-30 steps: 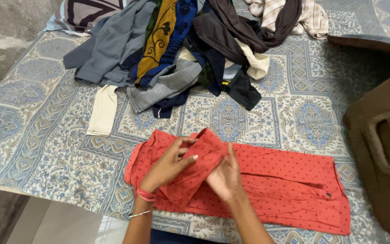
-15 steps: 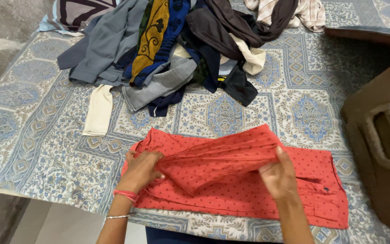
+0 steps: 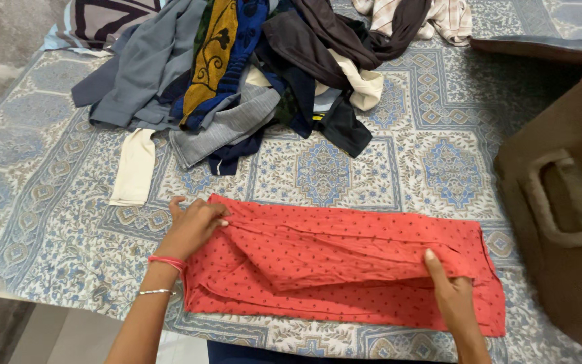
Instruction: The person folds a shirt on a bed by tucking the sleeves and bottom, smoothing the fabric by hand, and then places the folded shirt into a suitcase.
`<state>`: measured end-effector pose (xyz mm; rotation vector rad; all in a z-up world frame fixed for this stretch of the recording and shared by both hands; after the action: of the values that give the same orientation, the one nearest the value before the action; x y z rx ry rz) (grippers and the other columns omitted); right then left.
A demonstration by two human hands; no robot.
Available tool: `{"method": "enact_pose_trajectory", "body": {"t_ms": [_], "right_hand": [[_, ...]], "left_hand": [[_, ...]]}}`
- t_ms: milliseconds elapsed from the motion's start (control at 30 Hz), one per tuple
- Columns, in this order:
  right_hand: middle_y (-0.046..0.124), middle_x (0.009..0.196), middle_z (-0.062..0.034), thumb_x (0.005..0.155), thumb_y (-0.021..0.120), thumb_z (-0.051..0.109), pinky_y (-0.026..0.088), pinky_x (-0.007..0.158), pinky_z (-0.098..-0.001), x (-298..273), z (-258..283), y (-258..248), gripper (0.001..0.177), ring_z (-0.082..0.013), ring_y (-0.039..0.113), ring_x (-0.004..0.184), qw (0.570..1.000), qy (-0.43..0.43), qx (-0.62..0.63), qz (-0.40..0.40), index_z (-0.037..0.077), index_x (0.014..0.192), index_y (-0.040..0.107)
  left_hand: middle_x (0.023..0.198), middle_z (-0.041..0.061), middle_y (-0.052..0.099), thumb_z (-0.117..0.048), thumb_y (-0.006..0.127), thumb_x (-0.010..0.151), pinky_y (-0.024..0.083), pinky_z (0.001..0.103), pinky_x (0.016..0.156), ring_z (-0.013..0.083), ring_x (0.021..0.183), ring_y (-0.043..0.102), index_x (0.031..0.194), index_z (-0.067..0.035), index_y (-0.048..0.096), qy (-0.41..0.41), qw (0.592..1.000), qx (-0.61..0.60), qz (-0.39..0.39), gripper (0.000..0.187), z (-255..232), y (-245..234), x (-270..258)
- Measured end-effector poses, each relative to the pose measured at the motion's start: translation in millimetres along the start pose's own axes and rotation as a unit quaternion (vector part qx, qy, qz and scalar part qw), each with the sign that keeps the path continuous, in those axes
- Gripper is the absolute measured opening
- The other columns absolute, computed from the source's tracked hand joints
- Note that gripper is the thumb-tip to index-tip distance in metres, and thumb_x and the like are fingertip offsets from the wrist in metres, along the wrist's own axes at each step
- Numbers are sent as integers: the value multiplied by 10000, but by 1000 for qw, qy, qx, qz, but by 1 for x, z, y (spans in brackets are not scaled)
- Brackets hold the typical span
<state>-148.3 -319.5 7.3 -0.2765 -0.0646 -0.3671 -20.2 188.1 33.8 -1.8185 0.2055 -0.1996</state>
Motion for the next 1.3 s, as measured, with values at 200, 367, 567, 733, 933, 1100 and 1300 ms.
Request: {"method": "enact_pose_trajectory", "body": {"t_ms": [200, 367, 567, 733, 933, 1100, 1300], "right_hand": [[719, 939, -95, 1045, 590, 295, 512, 827, -327, 4, 19, -8, 353, -148, 657, 866, 985, -56, -163, 11, -35, 1103, 700], [757, 920, -152, 987, 703, 280, 520, 776, -346, 8, 5, -18, 343, -208, 669, 813, 979, 74, -190, -24, -49, 1080, 728], [692, 1128, -73, 984, 746, 127, 535, 897, -357, 14, -36, -41, 245, -157, 657, 1034, 947, 136, 258, -132, 82, 1120, 548], [689, 1212, -42, 936, 661, 15, 549, 953, -376, 24, -46, -42, 314, -178, 672, 1107, 899, 173, 381, -127, 116, 1227, 600], [704, 1193, -81, 946, 644, -42, 578, 981, -397, 28, -53, -51, 282, -190, 700, 1083, 896, 151, 389, -153, 48, 1211, 612], [700, 1150, -94, 926, 644, -106, 607, 905, -396, 30, -71, -57, 370, -199, 708, 1035, 903, 130, 365, -188, 35, 1251, 536], [660, 1215, -133, 935, 659, -98, 583, 947, -367, 30, -71, -57, 418, -202, 714, 1069, 910, 122, 338, -206, 26, 1299, 495]], "left_hand": [[1101, -44, 670, -421, 631, 931, 207, 582, 1083, 182, 1124, 551, 981, -202, 768, -23, 1000, -9, -6, 263, 5, 5, 5], [1199, -55, 591, -408, 610, 950, 225, 576, 1047, 218, 1170, 498, 998, -203, 755, -34, 997, -32, -68, 256, 15, 8, 8], [1283, -31, 562, -420, 610, 968, 232, 523, 1004, 240, 1198, 473, 994, -176, 745, -60, 991, -55, -103, 279, 38, 38, 16], [1271, -10, 563, -427, 599, 979, 229, 484, 986, 247, 1191, 465, 1011, -163, 744, -92, 983, -85, -131, 302, 48, 53, 15], [1203, -13, 610, -406, 586, 1028, 252, 435, 1004, 206, 1139, 513, 1021, -146, 715, -96, 968, -78, -219, 291, 42, 46, 12], [1158, 9, 607, -377, 605, 1049, 260, 413, 1029, 201, 1122, 530, 1002, -122, 710, -114, 960, -88, -238, 279, 28, 35, 6], [1137, 7, 624, -364, 629, 1038, 270, 394, 1041, 194, 1088, 565, 1030, -115, 703, -136, 944, -145, -264, 260, 30, 29, 0]]}}
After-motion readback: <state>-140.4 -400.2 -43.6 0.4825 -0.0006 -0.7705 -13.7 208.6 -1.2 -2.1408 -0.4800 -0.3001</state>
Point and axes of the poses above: each hand's wrist, its own x-axis towards the middle knuckle, its own y-axis out of the palm, z = x × y, the point moved 7 cm from there along x, towards the middle knuckle
